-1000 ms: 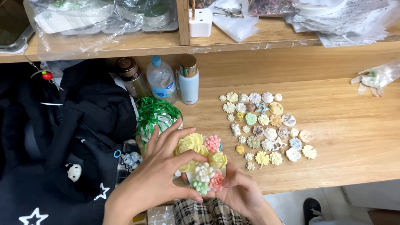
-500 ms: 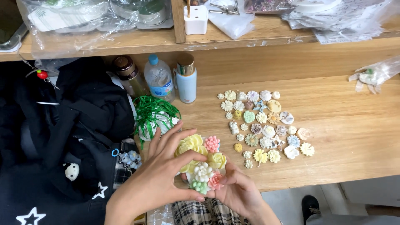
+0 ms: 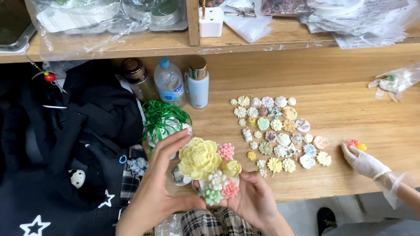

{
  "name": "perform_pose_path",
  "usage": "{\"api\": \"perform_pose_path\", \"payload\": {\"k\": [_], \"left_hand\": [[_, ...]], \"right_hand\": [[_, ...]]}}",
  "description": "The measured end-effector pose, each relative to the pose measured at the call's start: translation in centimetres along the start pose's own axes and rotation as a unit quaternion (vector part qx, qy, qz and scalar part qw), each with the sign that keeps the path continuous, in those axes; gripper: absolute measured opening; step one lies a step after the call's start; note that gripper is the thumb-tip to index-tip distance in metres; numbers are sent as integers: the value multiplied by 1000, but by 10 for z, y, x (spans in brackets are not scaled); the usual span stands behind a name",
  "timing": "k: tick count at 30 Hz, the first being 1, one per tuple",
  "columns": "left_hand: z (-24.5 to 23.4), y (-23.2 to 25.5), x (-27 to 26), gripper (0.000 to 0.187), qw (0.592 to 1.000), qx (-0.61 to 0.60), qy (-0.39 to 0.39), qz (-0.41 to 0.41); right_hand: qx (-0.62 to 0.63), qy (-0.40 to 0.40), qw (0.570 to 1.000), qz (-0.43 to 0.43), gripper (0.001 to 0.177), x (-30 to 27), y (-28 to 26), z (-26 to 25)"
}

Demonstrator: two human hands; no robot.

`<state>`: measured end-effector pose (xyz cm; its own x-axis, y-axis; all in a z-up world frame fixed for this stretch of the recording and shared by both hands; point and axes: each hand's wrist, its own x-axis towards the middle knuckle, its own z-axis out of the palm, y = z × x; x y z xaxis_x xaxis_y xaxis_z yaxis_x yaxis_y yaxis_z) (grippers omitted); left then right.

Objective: The recorder selects various flower-shaped decorative candles from a shelf and packages them individually into small plastic bags using twist ties.

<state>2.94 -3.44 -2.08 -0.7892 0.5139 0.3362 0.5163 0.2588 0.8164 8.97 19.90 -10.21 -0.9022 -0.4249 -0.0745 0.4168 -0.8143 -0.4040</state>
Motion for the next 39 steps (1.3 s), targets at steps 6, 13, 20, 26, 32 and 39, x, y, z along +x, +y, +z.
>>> {"api": "perform_pose_path", "payload": {"k": [6, 13, 20, 26, 32, 39], "left_hand": [[55, -41, -27, 69, 914, -326, 228, -79], [131, -113, -58, 73, 636, -723, 186, -195], [128, -89, -43, 93, 604, -754, 144, -215], [141, -94, -47, 94, 593, -770, 151, -179], [152, -85, -40, 97, 567, -771, 231, -175], [182, -79, -40, 95, 594, -752, 285, 1]], "right_hand": [[-13, -52, 998, -40, 82, 1, -6, 15], [12, 22, 998, -54, 86, -6, -1, -13], [14, 21, 996, -80, 83, -13, 9, -14], [7, 44, 997, -61, 80, -14, 7, -21], [18, -32, 999, 11, 82, 2, -12, -43], [1, -144, 978, 151, 84, 27, -49, -53]]}}
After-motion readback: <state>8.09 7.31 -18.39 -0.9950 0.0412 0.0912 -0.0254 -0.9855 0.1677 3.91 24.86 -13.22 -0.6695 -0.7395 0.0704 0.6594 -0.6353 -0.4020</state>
